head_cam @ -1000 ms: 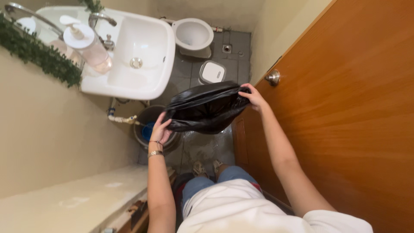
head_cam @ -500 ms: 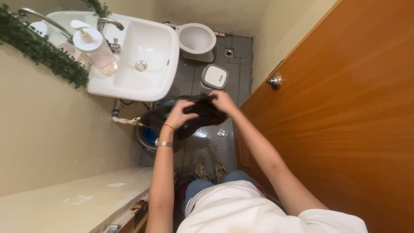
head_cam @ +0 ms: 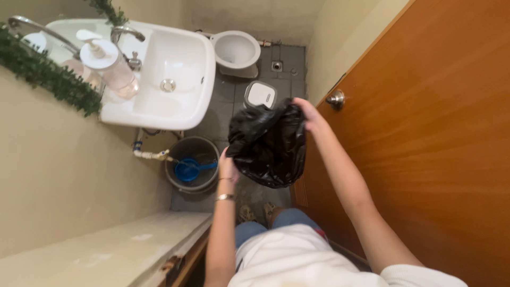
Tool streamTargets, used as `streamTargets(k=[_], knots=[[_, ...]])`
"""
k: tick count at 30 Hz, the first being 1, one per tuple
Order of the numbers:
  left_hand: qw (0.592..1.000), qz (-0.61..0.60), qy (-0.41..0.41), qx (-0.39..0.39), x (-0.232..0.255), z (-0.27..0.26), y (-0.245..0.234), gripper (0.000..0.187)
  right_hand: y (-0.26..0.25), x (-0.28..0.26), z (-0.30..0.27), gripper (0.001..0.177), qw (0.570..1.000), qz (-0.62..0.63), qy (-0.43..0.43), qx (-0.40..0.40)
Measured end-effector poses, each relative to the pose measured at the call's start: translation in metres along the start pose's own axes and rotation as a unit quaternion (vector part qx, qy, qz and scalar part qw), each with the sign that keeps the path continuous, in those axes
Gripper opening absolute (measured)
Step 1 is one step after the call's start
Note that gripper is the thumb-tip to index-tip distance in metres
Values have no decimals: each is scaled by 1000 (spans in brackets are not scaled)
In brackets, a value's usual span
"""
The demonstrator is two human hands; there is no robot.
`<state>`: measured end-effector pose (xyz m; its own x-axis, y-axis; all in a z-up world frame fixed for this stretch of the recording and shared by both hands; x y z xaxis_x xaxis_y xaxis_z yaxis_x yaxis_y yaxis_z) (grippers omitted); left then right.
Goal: The person lines a small bin with a black plastic bag and uses a blue pitcher to pour water into the bin.
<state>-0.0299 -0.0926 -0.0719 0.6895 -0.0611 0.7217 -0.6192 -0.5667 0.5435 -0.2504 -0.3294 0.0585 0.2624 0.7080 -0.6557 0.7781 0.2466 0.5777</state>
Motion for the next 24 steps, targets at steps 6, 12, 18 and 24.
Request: streamTargets(k=[6, 12, 18, 24], knots=[[956, -118, -231, -140, 30, 22, -97, 29, -51, -12, -4, 37, 996, 50, -67, -30], [974, -195, -95, -66, 4, 74, -145, 24, -106, 33, 65, 32, 997, 42, -51, -31], [992, -106, -37, -49, -8, 148, -133, 19, -179, 74, 160, 28, 758, -579, -301, -4], [893, 406, 191, 43, -28, 245, -95, 50, -168, 88, 221, 91, 656, -713, -237, 61]])
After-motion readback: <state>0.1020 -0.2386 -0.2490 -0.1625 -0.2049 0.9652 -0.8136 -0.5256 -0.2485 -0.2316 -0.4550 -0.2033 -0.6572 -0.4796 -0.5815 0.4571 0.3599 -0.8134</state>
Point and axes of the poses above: each hand's wrist, its own z-axis towards the middle knuckle, its own y-axis out of the palm, x = y × z, the point moved 1 cm from there along z, towards the middle knuckle, and after that the axes turned 6 degrees about -y, right-handed, at the moved point
